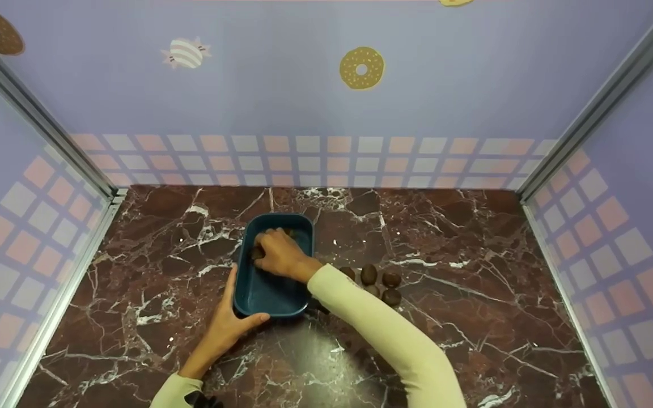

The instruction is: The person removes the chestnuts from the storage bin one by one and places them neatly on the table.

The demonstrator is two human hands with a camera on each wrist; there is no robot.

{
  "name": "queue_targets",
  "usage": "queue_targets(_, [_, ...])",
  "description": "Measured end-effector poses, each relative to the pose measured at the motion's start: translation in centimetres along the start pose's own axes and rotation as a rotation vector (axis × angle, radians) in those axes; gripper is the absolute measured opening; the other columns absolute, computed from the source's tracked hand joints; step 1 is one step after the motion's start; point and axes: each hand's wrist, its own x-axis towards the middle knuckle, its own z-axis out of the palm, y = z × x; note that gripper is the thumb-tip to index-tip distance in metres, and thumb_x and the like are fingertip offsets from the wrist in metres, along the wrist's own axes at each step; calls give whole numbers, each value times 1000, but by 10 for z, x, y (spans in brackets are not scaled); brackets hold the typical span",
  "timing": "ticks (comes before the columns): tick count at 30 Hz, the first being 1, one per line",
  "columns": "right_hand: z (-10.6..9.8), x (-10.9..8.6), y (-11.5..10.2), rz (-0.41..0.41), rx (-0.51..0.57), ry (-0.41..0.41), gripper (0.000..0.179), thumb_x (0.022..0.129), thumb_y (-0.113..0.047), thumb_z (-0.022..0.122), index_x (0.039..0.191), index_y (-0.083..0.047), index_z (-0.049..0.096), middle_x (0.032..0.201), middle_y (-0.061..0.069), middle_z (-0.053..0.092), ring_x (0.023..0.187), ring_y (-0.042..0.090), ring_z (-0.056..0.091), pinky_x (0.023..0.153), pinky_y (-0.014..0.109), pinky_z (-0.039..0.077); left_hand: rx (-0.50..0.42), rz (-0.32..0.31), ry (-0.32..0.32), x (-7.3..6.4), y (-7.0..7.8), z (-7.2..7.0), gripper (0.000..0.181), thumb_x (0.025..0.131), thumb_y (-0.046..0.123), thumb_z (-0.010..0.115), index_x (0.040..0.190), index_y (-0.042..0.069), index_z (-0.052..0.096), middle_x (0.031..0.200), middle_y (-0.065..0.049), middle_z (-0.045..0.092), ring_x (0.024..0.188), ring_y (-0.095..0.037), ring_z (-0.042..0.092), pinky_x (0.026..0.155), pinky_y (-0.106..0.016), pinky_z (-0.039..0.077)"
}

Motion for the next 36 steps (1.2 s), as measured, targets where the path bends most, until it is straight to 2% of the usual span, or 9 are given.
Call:
queue_targets(4, [-16, -10, -5, -7, 1, 16, 31, 97, -17, 86, 122, -3, 77, 106, 11, 70, 101, 30, 61, 94, 48, 54, -16, 6, -4, 1, 0, 0, 136, 83, 26, 101, 179, 11, 6, 182, -17, 19, 163, -38, 32, 128, -61, 28])
queue_targets(10, [-36, -29, -11, -48, 1, 55, 35, 95, -16, 88, 124, -1, 76, 112, 12, 71, 104, 30, 62, 97, 48, 55, -47, 15, -3, 1, -2, 1, 136, 83, 23, 101, 178, 9, 5, 181, -18, 22, 160, -38, 37, 127, -61, 30])
queue_targets(14, [-46, -43, -13, -69, 6, 67, 33, 96, -16, 86, 124, -2, 76, 113, 11, 70, 106, 30, 60, 97, 47, 56, -54, 8, -8, 1, -2, 1, 136, 83, 23, 100, 178, 10, 4, 181, -19, 22, 161, -40, 34, 128, -63, 28])
queue_targets(20, [-55, -60, -10, -82, 10, 98, 31, 96, -15, 86, 123, -2, 76, 113, 10, 71, 105, 29, 60, 97, 47, 55, -56, -1, -14, 1, -1, 1, 137, 83, 24, 101, 178, 12, 3, 181, -19, 23, 162, -40, 30, 129, -62, 24])
queue_targets(28, [-66, -80, -4, -43, 23, 136, 38, 95, -15, 88, 129, -3, 76, 116, 10, 71, 107, 29, 61, 96, 48, 55, -60, 11, -9, 2, -1, 1, 137, 82, 22, 101, 178, 10, 4, 180, -21, 23, 161, -41, 33, 128, -62, 26])
queue_targets(32, [-69, -88, -1, -57, 26, 164, 37, 93, -14, 89, 127, -3, 76, 114, 9, 72, 108, 29, 62, 97, 48, 55, -48, -5, -2, 1, 0, 1, 137, 82, 24, 101, 179, 11, 5, 180, -20, 25, 160, -40, 35, 128, -62, 27])
queue_targets(36, [-70, -96, 2, -84, 42, 196, 38, 92, -11, 90, 126, -2, 75, 112, 9, 72, 102, 29, 61, 91, 47, 54, -41, -11, 2, 1, 0, 2, 137, 82, 25, 101, 179, 12, 5, 181, -20, 23, 161, -41, 33, 128, -63, 26])
